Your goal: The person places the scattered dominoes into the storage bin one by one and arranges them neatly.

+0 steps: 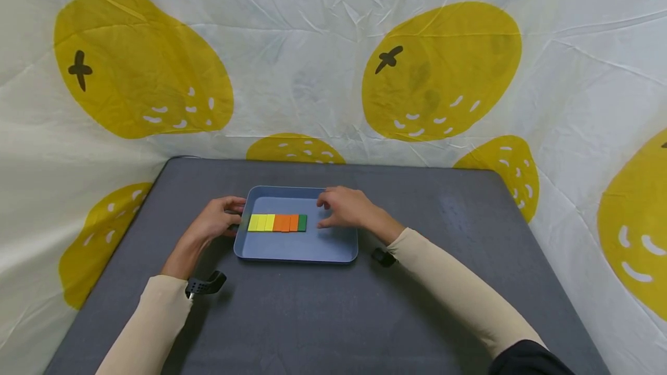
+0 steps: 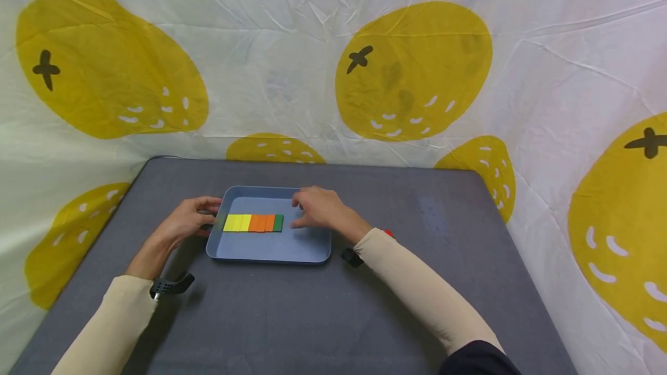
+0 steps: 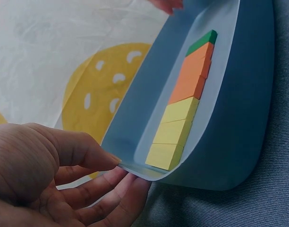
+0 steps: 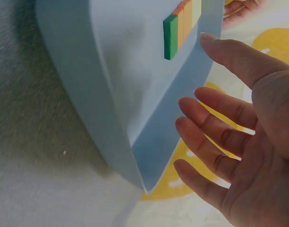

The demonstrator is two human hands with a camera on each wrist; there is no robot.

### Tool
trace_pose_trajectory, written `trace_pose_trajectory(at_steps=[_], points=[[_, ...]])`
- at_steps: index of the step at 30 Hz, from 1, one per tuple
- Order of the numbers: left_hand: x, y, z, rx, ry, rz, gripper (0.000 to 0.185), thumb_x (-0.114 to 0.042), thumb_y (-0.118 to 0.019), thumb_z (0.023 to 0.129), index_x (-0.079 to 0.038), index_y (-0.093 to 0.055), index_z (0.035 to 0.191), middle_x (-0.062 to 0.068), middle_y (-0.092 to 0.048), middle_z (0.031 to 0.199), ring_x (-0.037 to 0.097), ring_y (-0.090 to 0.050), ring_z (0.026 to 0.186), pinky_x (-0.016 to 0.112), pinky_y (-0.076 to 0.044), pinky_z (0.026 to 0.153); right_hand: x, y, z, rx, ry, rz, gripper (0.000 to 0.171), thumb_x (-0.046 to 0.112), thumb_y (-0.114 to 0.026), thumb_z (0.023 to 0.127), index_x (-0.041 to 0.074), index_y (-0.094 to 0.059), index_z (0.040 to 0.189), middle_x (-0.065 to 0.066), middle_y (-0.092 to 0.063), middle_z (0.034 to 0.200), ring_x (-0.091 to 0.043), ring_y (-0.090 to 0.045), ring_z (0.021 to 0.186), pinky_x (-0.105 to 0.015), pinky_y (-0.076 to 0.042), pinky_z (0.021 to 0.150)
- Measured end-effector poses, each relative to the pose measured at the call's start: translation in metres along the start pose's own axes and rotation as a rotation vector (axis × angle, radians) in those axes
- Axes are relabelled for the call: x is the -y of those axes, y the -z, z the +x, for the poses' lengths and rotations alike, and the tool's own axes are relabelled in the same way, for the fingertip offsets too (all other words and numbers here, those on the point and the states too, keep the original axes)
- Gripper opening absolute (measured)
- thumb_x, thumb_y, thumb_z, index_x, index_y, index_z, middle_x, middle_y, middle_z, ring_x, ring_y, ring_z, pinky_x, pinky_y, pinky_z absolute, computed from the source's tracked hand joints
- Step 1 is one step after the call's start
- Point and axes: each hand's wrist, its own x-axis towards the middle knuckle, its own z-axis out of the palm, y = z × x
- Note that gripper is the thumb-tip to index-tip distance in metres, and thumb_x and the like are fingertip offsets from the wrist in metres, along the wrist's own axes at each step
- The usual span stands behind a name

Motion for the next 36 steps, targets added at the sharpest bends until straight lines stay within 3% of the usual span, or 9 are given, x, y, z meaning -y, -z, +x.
trace_pose_trajectory(at_steps=[13, 22, 36], points=[[0.002, 0.0, 0.002, -0.01, -0.005, 0.012, 0.054, 0.001, -0.053, 0.099, 0.003, -0.04, 0.152, 0.03, -0.046, 0.144, 0.042, -0.056, 0.12, 0.047, -0.06, 0.083, -0.035, 0.003, -0.037, -0.054, -0.058, 0.017, 0.052, 0.047, -0.079, 0.085, 0.012, -0.071, 0.123, -0.002, -0.069, 0.109, -0.02, -0.064, 0.102, -0.041, -0.055, 0.079], [0.003, 0.0, 0.002, -0.008, 0.004, 0.012, 0.055, 0.0, -0.053, 0.099, 0.002, -0.04, 0.152, 0.029, -0.046, 0.144, 0.042, -0.056, 0.121, 0.046, -0.06, 0.082, -0.05, 0.001, -0.058, -0.115, -0.019, 0.093, 0.046, 0.036, -0.082, 0.085, 0.007, -0.072, 0.12, -0.007, -0.069, 0.111, -0.025, -0.067, 0.103, -0.044, -0.056, 0.086], [0.005, 0.001, 0.002, -0.003, 0.002, 0.007, 0.055, 0.0, -0.053, 0.099, 0.002, -0.04, 0.152, 0.029, -0.045, 0.145, 0.042, -0.055, 0.121, 0.046, -0.06, 0.082, -0.075, -0.003, -0.098, -0.14, -0.091, 0.104, 0.045, 0.03, -0.086, 0.082, 0.007, -0.072, 0.117, -0.006, -0.07, 0.107, -0.026, -0.067, 0.101, -0.047, -0.056, 0.082]])
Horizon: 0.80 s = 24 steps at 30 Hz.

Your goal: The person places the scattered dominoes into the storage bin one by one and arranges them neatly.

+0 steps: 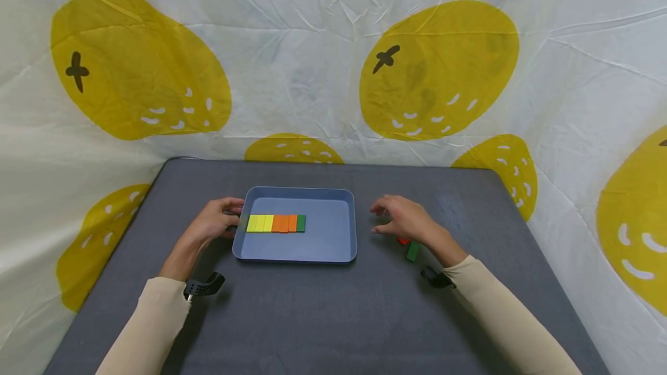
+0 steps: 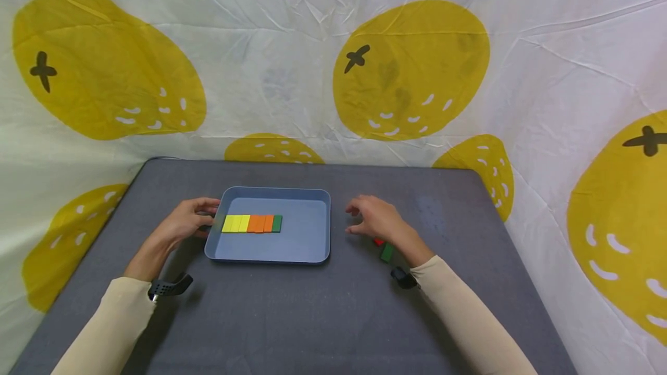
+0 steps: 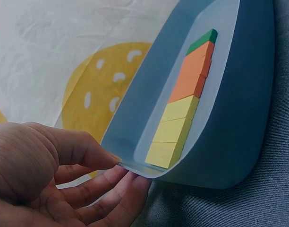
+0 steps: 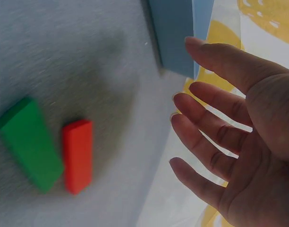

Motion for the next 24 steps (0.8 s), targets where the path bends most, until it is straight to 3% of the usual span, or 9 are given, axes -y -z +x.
trace_pose_trajectory(at_steps=[7, 16, 24], points=[[0.0, 0.0, -0.001, -0.001, -0.002, -0.006, 0.055, -0.001, -0.053, 0.099, 0.002, -0.04, 0.152, 0.029, -0.046, 0.145, 0.042, -0.056, 0.121, 0.046, -0.06, 0.082, -0.014, -0.004, -0.02, -0.002, -0.033, 0.006, 0.043, 0.029, -0.087, 0.08, 0.007, -0.073, 0.114, -0.006, -0.07, 0.107, -0.025, -0.067, 0.099, -0.047, -0.056, 0.081], [0.0, 0.0, -0.001, -0.006, 0.006, -0.008, 0.054, 0.0, -0.053, 0.099, 0.002, -0.041, 0.152, 0.029, -0.046, 0.144, 0.04, -0.056, 0.12, 0.046, -0.06, 0.082, -0.028, -0.008, -0.04, -0.048, 0.023, -0.005, 0.041, 0.029, -0.091, 0.074, 0.005, -0.073, 0.102, -0.006, -0.069, 0.097, -0.023, -0.064, 0.085, -0.041, -0.055, 0.073], [0.0, 0.0, 0.0, -0.002, -0.004, -0.001, 0.055, 0.0, -0.053, 0.099, 0.002, -0.041, 0.152, 0.029, -0.047, 0.144, 0.041, -0.057, 0.12, 0.046, -0.06, 0.081, -0.035, -0.008, -0.058, -0.01, -0.02, -0.004, 0.041, 0.033, -0.092, 0.073, 0.007, -0.071, 0.098, -0.003, -0.066, 0.093, -0.02, -0.062, 0.082, -0.036, -0.052, 0.07]])
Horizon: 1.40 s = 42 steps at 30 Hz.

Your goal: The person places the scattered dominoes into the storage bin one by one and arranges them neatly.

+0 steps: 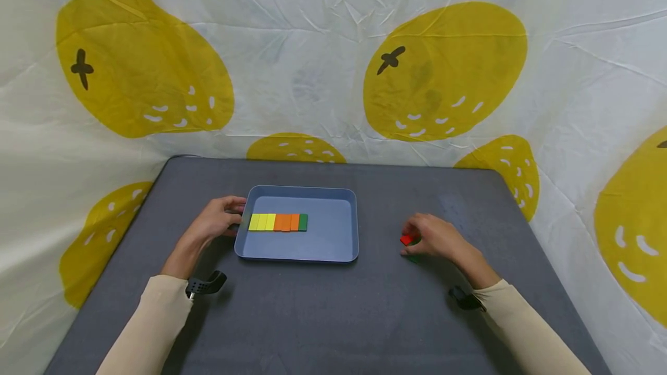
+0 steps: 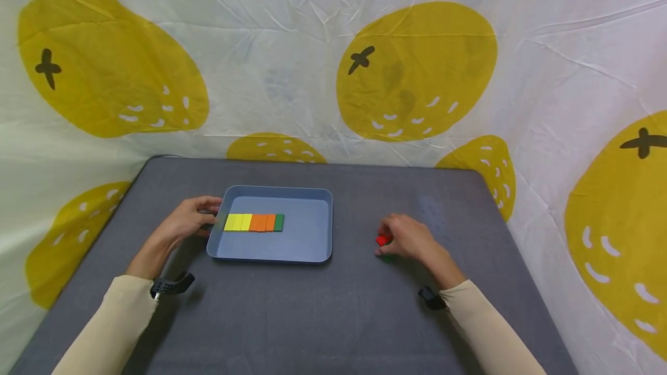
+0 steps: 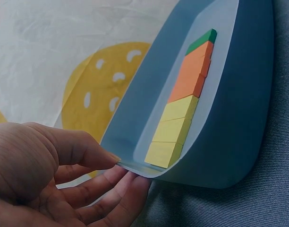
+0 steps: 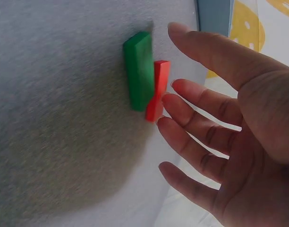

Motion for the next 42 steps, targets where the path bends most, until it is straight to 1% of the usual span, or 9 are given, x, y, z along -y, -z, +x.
trace_pose_trajectory(at_steps=[3, 6, 12, 16, 21, 29, 36, 42], points=[[-0.001, 0.0, 0.0, -0.006, 0.005, 0.001, 0.054, 0.0, -0.053, 0.099, 0.002, -0.041, 0.152, 0.029, -0.047, 0.144, 0.04, -0.057, 0.119, 0.045, -0.06, 0.081, -0.002, 0.0, -0.005, 0.004, -0.008, -0.003, 0.041, 0.033, -0.092, 0.073, 0.007, -0.07, 0.096, -0.003, -0.066, 0.092, -0.022, -0.063, 0.082, -0.036, -0.053, 0.07], [-0.002, -0.001, 0.001, -0.01, 0.007, 0.005, 0.054, 0.0, -0.053, 0.099, 0.001, -0.041, 0.152, 0.028, -0.047, 0.144, 0.039, -0.057, 0.119, 0.045, -0.06, 0.081, -0.003, 0.002, -0.009, 0.02, -0.036, 0.006, 0.041, 0.033, -0.093, 0.072, 0.008, -0.069, 0.095, -0.002, -0.066, 0.091, -0.021, -0.063, 0.082, -0.036, -0.052, 0.069], [-0.001, -0.001, 0.003, -0.008, 0.016, 0.005, 0.054, 0.0, -0.053, 0.099, 0.001, -0.042, 0.152, 0.028, -0.047, 0.144, 0.039, -0.057, 0.118, 0.045, -0.06, 0.082, -0.006, 0.0, -0.013, 0.083, -0.124, 0.027, 0.04, 0.034, -0.092, 0.072, 0.011, -0.067, 0.092, 0.001, -0.065, 0.087, -0.014, -0.056, 0.078, -0.036, -0.048, 0.066], [-0.001, -0.001, 0.003, -0.008, 0.014, 0.0, 0.054, 0.0, -0.053, 0.099, 0.001, -0.042, 0.152, 0.028, -0.047, 0.143, 0.039, -0.057, 0.118, 0.045, -0.06, 0.081, -0.005, 0.0, -0.014, 0.094, -0.137, 0.019, 0.04, 0.034, -0.093, 0.071, 0.011, -0.067, 0.091, 0.001, -0.064, 0.087, -0.013, -0.054, 0.076, -0.035, -0.047, 0.064], [-0.001, -0.001, 0.002, -0.009, 0.005, 0.004, 0.054, 0.0, -0.053, 0.099, 0.001, -0.041, 0.152, 0.028, -0.047, 0.144, 0.04, -0.056, 0.119, 0.045, -0.06, 0.081, 0.0, 0.001, -0.016, 0.088, -0.125, -0.016, 0.041, 0.032, -0.093, 0.07, 0.01, -0.066, 0.091, 0.0, -0.061, 0.084, -0.013, -0.051, 0.073, -0.034, -0.044, 0.06], [0.0, -0.001, 0.002, -0.011, 0.012, 0.002, 0.054, 0.0, -0.053, 0.099, 0.0, -0.042, 0.152, 0.027, -0.047, 0.144, 0.04, -0.055, 0.12, 0.045, -0.06, 0.081, 0.003, 0.0, -0.016, 0.059, -0.082, -0.069, 0.039, 0.031, -0.092, 0.071, 0.009, -0.068, 0.093, 0.002, -0.06, 0.087, -0.012, -0.052, 0.075, -0.033, -0.046, 0.059], [0.0, -0.002, 0.002, -0.013, 0.016, -0.003, 0.054, 0.0, -0.053, 0.099, 0.0, -0.042, 0.152, 0.027, -0.047, 0.143, 0.04, -0.056, 0.119, 0.045, -0.06, 0.082, 0.003, -0.001, -0.013, 0.021, -0.066, -0.08, 0.037, 0.029, -0.09, 0.071, 0.01, -0.067, 0.093, 0.002, -0.062, 0.088, -0.014, -0.053, 0.077, -0.033, -0.046, 0.059], [0.0, -0.002, 0.002, -0.013, 0.02, -0.002, 0.054, 0.0, -0.053, 0.099, 0.0, -0.042, 0.152, 0.028, -0.047, 0.143, 0.04, -0.056, 0.119, 0.046, -0.06, 0.082, 0.006, 0.0, -0.01, 0.002, -0.035, -0.08, 0.035, 0.028, -0.089, 0.072, 0.01, -0.068, 0.093, 0.002, -0.063, 0.087, -0.014, -0.054, 0.076, -0.033, -0.047, 0.061]])
